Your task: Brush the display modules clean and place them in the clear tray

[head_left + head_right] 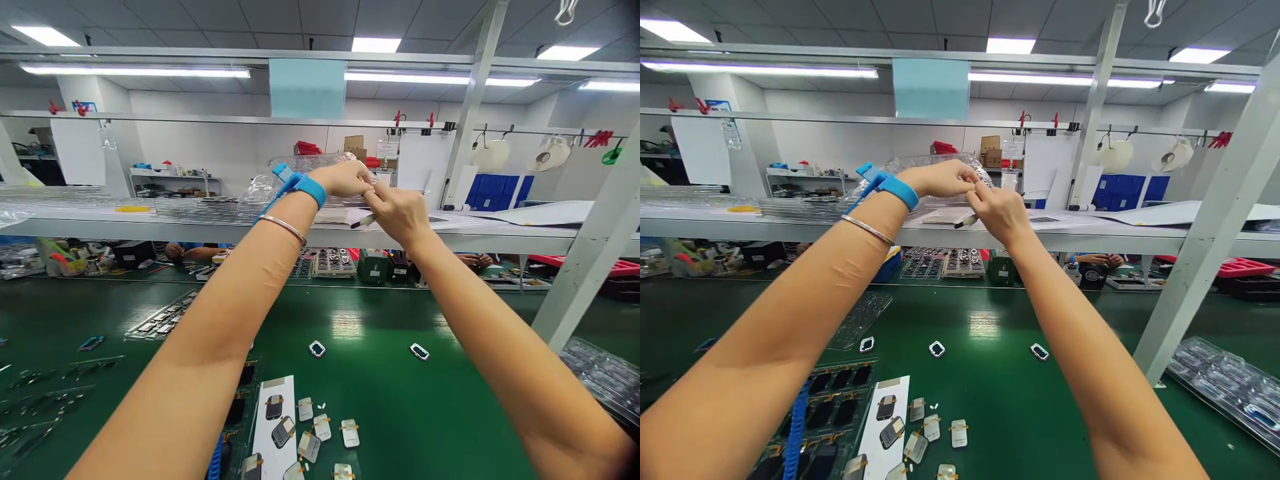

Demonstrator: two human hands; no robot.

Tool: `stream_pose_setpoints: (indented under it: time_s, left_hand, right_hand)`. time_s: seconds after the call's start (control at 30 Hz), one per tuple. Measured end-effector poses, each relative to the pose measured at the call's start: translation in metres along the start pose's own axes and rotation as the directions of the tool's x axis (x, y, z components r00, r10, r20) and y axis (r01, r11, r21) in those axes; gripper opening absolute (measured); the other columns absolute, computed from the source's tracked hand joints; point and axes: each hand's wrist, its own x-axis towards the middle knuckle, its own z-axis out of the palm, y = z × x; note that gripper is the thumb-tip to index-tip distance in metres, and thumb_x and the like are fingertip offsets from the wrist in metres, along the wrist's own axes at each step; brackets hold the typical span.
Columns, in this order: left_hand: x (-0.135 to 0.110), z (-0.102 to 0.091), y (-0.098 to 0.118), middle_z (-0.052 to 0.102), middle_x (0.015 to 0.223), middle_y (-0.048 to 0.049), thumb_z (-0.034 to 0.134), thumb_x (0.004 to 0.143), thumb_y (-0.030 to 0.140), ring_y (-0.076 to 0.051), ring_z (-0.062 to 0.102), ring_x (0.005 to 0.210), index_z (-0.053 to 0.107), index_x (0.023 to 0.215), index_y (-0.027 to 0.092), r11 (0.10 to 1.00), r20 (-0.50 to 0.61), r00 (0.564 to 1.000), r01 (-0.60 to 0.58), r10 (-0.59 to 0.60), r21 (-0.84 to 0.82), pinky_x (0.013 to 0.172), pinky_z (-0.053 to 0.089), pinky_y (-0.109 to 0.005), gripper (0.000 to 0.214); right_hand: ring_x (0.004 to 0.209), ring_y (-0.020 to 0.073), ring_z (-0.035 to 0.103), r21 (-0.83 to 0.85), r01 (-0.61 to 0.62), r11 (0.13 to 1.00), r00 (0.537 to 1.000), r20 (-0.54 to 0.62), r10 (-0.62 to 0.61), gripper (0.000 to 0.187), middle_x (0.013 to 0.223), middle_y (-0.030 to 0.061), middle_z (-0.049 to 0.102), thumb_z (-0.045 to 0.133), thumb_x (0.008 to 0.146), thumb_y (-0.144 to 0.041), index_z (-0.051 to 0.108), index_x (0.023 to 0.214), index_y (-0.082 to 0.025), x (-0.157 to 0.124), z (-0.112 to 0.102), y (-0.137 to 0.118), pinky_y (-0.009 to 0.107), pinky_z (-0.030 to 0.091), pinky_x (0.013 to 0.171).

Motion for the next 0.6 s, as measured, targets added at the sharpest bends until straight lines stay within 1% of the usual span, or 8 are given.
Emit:
stream_pose_setpoints:
  time_s: [0.1,0.2,0.3,0.37,0.43,0.5,0.57,0.6]
  left_hand:
    - [0.002,-0.001,-0.001,0.073,0.096,-0.0039,0.059,0.075,0.024,-0.021,0.063,0.099,0.076,0.099,0.017,0.998,0.057,0.997,0.058,-0.056,-0.035,0.085,0.047,-0.03,0.03]
    - [0.005,-0.004,0.007,0.071,0.09,-0.0039,0.064,0.074,0.026,-0.021,0.065,0.095,0.076,0.092,0.019,0.991,0.089,0.99,0.112,-0.106,-0.071,0.081,0.049,-0.03,0.023]
    - [0.003,-0.01,0.013,0.07,0.09,-0.0037,0.07,0.077,0.024,-0.016,0.065,0.09,0.072,0.091,0.017,0.944,0.017,0.976,0.215,-0.218,-0.25,0.077,0.05,-0.027,0.016]
    - [-0.006,-0.024,0.008,0.07,0.094,-0.0031,0.071,0.082,0.024,-0.012,0.064,0.087,0.069,0.099,0.015,0.886,-0.071,0.945,0.272,-0.32,-0.376,0.078,0.05,-0.025,0.019]
    - [-0.024,-0.046,-0.008,0.068,0.102,-0.0026,0.065,0.09,0.024,-0.008,0.062,0.088,0.063,0.113,0.011,0.859,-0.172,0.895,0.317,-0.411,-0.402,0.082,0.048,-0.025,0.026]
    - [-0.049,-0.069,-0.034,0.066,0.107,-0.0031,0.061,0.095,0.023,-0.007,0.059,0.093,0.057,0.122,0.006,0.833,-0.272,0.812,0.404,-0.517,-0.377,0.087,0.045,-0.027,0.032]
    - [-0.076,-0.083,-0.062,0.068,0.105,-0.0048,0.064,0.093,0.026,-0.009,0.056,0.093,0.058,0.12,0.004,0.779,-0.33,0.709,0.522,-0.623,-0.347,0.088,0.044,-0.031,0.036]
    - [-0.088,-0.085,-0.076,0.071,0.099,-0.0051,0.069,0.089,0.031,-0.012,0.056,0.092,0.062,0.113,0.004,0.741,-0.326,0.666,0.584,-0.671,-0.332,0.087,0.045,-0.034,0.037]
  right_hand:
    - [0.064,0.0142,0.051,0.009,0.019,1.0,1.0,-0.013,-0.019,0.039,0.089,0.0085,0.068,0.03,0.099,-0.009,0.067,0.098,-0.019,-0.005,-0.003,0.0,0.032,0.022,0.055]
    - [0.064,0.014,0.051,0.018,0.015,1.0,1.0,-0.022,-0.014,0.038,0.09,0.0088,0.068,0.031,0.098,-0.008,0.067,0.097,-0.019,-0.009,-0.004,-0.001,0.033,0.022,0.055]
    - [0.063,0.0138,0.049,0.026,-0.011,1.0,1.0,-0.016,0.012,0.037,0.091,0.0087,0.067,0.032,0.097,-0.007,0.067,0.096,-0.019,-0.012,-0.006,0.002,0.032,0.021,0.055]
    - [0.063,0.0134,0.048,0.014,-0.05,0.999,0.999,0.014,0.05,0.038,0.091,0.0089,0.067,0.031,0.096,-0.007,0.067,0.096,-0.018,-0.014,-0.008,0.008,0.032,0.02,0.054]
    - [0.063,0.0129,0.045,-0.012,-0.096,0.995,0.993,0.064,0.096,0.04,0.092,0.0098,0.066,0.028,0.097,-0.007,0.067,0.097,-0.017,-0.018,-0.012,0.019,0.032,0.02,0.054]
    - [0.063,0.0123,0.043,-0.034,-0.137,0.99,0.984,0.111,0.14,0.041,0.093,0.0115,0.066,0.027,0.097,-0.009,0.067,0.098,-0.017,-0.024,-0.017,0.034,0.032,0.019,0.055]
    - [0.062,0.0118,0.04,-0.04,-0.182,0.982,0.973,0.136,0.186,0.039,0.094,0.0137,0.067,0.03,0.097,-0.011,0.068,0.098,-0.016,-0.031,-0.024,0.052,0.033,0.02,0.056]
    - [0.062,0.0116,0.039,-0.055,-0.215,0.975,0.965,0.145,0.22,0.038,0.095,0.015,0.067,0.03,0.096,-0.012,0.068,0.097,-0.016,-0.034,-0.026,0.06,0.034,0.02,0.056]
